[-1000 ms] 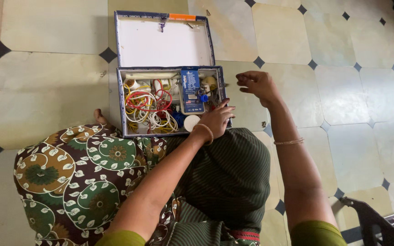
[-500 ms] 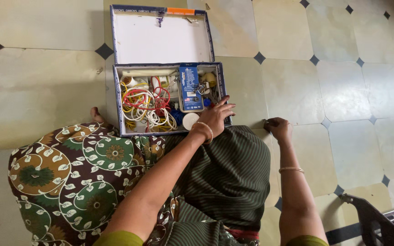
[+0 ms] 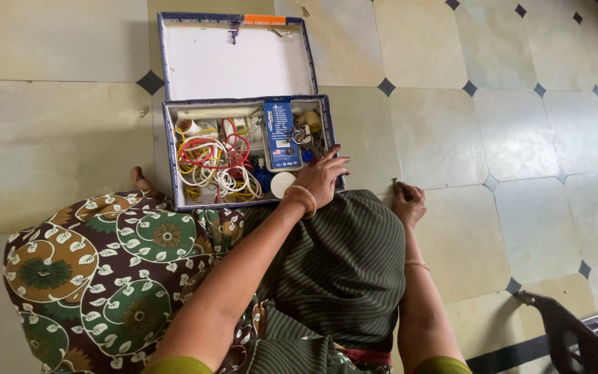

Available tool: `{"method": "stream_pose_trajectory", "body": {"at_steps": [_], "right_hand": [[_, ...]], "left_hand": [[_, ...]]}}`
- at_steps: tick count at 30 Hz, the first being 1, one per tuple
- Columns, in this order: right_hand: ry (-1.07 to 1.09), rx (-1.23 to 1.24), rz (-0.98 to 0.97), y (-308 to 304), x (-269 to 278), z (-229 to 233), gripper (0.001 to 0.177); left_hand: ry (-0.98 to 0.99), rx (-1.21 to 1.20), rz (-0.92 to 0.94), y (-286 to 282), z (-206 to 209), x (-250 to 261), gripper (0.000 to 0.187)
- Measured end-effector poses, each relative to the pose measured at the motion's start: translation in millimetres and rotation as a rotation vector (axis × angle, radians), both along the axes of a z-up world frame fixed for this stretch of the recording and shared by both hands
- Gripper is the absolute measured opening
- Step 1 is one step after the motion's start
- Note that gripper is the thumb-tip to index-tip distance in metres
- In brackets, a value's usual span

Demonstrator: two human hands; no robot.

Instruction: The person organizes a collection of electrical components and miscellaneous items by hand, winding colored wires into bundles, placing light bulbs, a mobile phone, and various hardware pieces into a cardboard box, and gathering loose screws and brackets from the floor into a pile.

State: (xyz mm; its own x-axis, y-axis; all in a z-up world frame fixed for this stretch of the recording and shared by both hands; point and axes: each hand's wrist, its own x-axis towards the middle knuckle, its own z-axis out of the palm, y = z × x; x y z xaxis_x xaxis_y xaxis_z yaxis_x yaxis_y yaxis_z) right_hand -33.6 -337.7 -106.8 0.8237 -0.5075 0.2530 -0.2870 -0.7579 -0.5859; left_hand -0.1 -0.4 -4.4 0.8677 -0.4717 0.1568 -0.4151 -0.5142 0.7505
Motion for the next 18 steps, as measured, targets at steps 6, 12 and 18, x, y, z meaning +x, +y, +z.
{"method": "stream_pose_trajectory", "body": {"at_steps": [6, 12, 18], "right_hand": [[-0.071, 0.176, -0.098, -11.5, 4.3, -3.5, 0.017], [-0.277, 0.79, -0.166, -25.1, 5.3, 0.7, 0.022], [-0.388, 0.971, -0.498, -39.8, 18.5, 11.2, 0.021]], "left_hand": [[0.003, -0.008, -0.006, -1.0, -2.3, 2.4, 0.033], [0.031, -0.019, 0.005, 0.5, 1.8, 0.1, 0.034], [0.017, 0.013, -0.005, 1.0, 4.5, 0.8, 0.034]]}}
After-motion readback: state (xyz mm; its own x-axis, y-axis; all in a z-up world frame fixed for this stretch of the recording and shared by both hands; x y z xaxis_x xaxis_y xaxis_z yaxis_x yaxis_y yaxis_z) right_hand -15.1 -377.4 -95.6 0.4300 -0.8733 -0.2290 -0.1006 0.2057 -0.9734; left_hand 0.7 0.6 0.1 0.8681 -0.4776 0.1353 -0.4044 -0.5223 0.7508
